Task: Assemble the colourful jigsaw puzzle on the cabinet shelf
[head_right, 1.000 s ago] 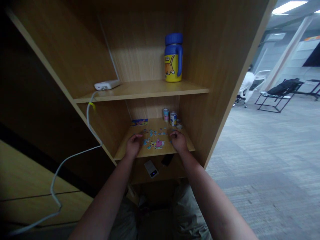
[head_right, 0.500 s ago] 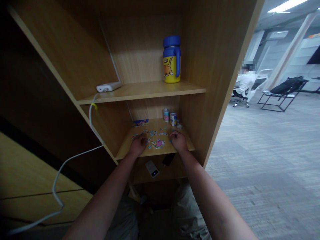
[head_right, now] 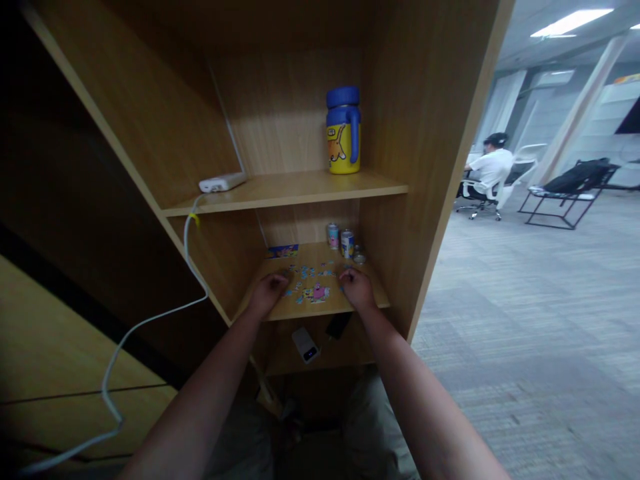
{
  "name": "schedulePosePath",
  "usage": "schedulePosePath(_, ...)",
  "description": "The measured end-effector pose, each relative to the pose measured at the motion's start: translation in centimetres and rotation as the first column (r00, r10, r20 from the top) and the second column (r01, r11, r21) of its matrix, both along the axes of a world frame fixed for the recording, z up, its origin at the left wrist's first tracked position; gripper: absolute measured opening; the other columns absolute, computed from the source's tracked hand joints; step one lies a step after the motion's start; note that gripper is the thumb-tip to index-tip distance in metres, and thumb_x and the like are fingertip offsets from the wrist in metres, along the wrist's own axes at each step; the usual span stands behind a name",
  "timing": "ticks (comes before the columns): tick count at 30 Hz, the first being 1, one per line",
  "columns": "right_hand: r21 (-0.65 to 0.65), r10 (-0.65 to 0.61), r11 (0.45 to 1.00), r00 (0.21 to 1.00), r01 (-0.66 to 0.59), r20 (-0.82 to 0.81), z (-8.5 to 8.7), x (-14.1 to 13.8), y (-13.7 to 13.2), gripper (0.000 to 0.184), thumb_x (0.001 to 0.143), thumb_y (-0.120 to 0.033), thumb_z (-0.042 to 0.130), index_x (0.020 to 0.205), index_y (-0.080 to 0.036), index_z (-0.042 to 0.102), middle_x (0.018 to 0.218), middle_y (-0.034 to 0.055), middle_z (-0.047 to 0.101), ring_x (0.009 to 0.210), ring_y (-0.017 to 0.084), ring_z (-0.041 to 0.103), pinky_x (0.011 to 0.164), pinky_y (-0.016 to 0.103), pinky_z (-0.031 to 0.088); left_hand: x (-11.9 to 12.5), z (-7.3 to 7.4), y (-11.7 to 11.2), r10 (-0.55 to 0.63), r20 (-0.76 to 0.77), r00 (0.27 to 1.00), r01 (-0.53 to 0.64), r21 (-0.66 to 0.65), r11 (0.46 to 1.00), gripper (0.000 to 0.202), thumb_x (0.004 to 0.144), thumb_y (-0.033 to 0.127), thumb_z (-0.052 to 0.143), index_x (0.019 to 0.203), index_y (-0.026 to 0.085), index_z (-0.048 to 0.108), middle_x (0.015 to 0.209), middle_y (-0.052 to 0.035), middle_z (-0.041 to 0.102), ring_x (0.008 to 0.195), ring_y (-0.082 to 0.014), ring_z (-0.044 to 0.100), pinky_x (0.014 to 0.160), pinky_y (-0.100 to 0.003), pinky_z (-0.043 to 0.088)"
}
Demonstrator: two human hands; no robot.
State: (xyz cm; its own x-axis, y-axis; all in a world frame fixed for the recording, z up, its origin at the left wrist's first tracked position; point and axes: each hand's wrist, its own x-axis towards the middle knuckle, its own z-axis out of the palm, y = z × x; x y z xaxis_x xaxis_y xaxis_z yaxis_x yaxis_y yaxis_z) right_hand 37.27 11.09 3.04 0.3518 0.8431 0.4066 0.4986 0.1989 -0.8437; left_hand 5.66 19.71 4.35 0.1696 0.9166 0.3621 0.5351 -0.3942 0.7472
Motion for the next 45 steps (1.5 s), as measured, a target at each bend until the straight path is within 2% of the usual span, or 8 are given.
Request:
schedulePosePath(4, -0.003, 0.03, 1.0, 0.999, -0.03, 0.013, -0.2, 0.1, 0.2, 0.023, 0.087, -0.031, 0.053, 0.082, -0.027, 0.075, 0.087, 0.0048, 0.082, 0.083, 0.026, 0.075, 0.081, 0.035, 0.054, -2.5, -0.5, 0.8, 0.075, 0.211, 0.975, -0.072, -0.021, 0.997, 0.017, 0.097, 0.04, 0.073, 0.094, 0.024, 0.076, 0.105, -0.0075, 0.085, 0.101, -0.0259, 0.079, 0.105, -0.044, 0.061)
schedulePosePath(12, 0.016, 0.049, 0.999, 0.996, -0.05, 0.071, 0.1, -0.3, -0.2, 0.022, 0.087, -0.028, 0.053, 0.082, -0.027, 0.075, 0.089, 0.0048, 0.083, 0.088, 0.026, 0.077, 0.086, 0.036, 0.056, -6.0, -0.5, 0.2, 0.158, 0.083, 0.984, -0.162, 0.034, 0.986, 0.017, 0.099, 0.037, 0.067, 0.099, 0.024, 0.078, 0.107, -0.0081, 0.087, 0.103, -0.0267, 0.08, 0.105, -0.043, 0.062)
schedulePosePath(19, -0.006, 0.072, 0.997, 0.989, -0.071, 0.126, 0.5, -0.8, -0.5, 0.021, 0.086, -0.024, 0.055, 0.08, -0.028, 0.075, 0.09, 0.0044, 0.084, 0.09, 0.026, 0.077, 0.089, 0.036, 0.057, -4.7, -0.4, 0.2, 0.221, -0.237, 0.946, -0.214, 0.055, 0.975, 0.021, 0.097, 0.018, 0.063, 0.098, 0.023, 0.083, 0.109, -0.0128, 0.087, 0.104, -0.0311, 0.082, 0.103, -0.045, 0.063)
schedulePosePath(23, 0.01, 0.081, 0.997, 0.989, -0.082, 0.125, 0.3, -0.7, -0.6, 0.021, 0.087, -0.027, 0.056, 0.081, -0.028, 0.076, 0.092, 0.0046, 0.084, 0.091, 0.026, 0.076, 0.09, 0.037, 0.056, -4.3, -0.7, 0.3, 0.251, -0.301, 0.92, -0.21, 0.162, 0.964, 0.023, 0.095, 0.014, 0.064, 0.099, 0.022, 0.085, 0.11, -0.0129, 0.086, 0.111, -0.0316, 0.079, 0.112, -0.045, 0.06)
schedulePosePath(30, 0.019, -0.098, 0.995, 0.99, 0.101, -0.105, -0.2, 0.4, -0.9, 0.029, 0.086, -0.042, 0.055, 0.085, -0.024, 0.078, 0.084, 0.007, 0.08, 0.081, 0.028, 0.07, 0.078, 0.036, 0.052, -4.5, -0.8, -0.2, 0.214, -0.317, 0.924, -0.176, 0.146, 0.974, 0.05, 0.078, -0.006, 0.056, 0.112, 0.019, 0.083, 0.122, -0.0118, 0.084, 0.123, -0.0293, 0.075, 0.119, -0.046, 0.057)
schedulePosePath(36, -0.006, -0.143, 0.99, 0.974, 0.144, -0.175, 0.0, 0.7, -1.4, 0.031, 0.083, -0.047, 0.056, 0.083, -0.024, 0.076, 0.08, 0.0058, 0.076, 0.078, 0.026, 0.066, 0.071, 0.033, 0.047, -4.3, -0.8, -0.5, 0.219, -0.29, 0.931, -0.171, 0.183, 0.968, 0.046, 0.078, -0.005, 0.057, 0.104, 0.022, 0.084, 0.12, -0.0104, 0.083, 0.121, -0.0281, 0.074, 0.119, -0.045, 0.057)
schedulePosePath(40, -0.062, -0.109, 0.993, 0.983, 0.101, -0.148, 0.2, 0.6, -1.3, 0.031, 0.08, -0.046, 0.056, 0.084, -0.025, 0.078, 0.081, 0.0054, 0.078, 0.076, 0.026, 0.065, 0.07, 0.033, 0.046, -4.0, -0.4, -1.0, 0.105, -0.287, 0.952, -0.059, 0.166, 0.984, 0.045, 0.08, -0.005, 0.058, 0.103, 0.024, 0.083, 0.119, -0.0075, 0.083, 0.124, -0.026, 0.073, 0.121, -0.045, 0.055)
schedulePosePath(45, -0.066, -0.099, 0.994, 0.982, 0.089, -0.162, 0.1, 0.8, -1.0, 0.03, 0.08, -0.048, 0.057, 0.082, -0.025, 0.077, 0.074, 0.0034, 0.075, 0.069, 0.024, 0.063, 0.067, 0.033, 0.045, -3.4, 0.5, -2.0, 0.023, -0.318, 0.948, 0.034, 0.171, 0.985, 0.017, 0.098, 0.019, 0.069, 0.101, 0.027, 0.083, 0.121, -0.0064, 0.082, 0.125, -0.0246, 0.072, 0.122, -0.044, 0.053)
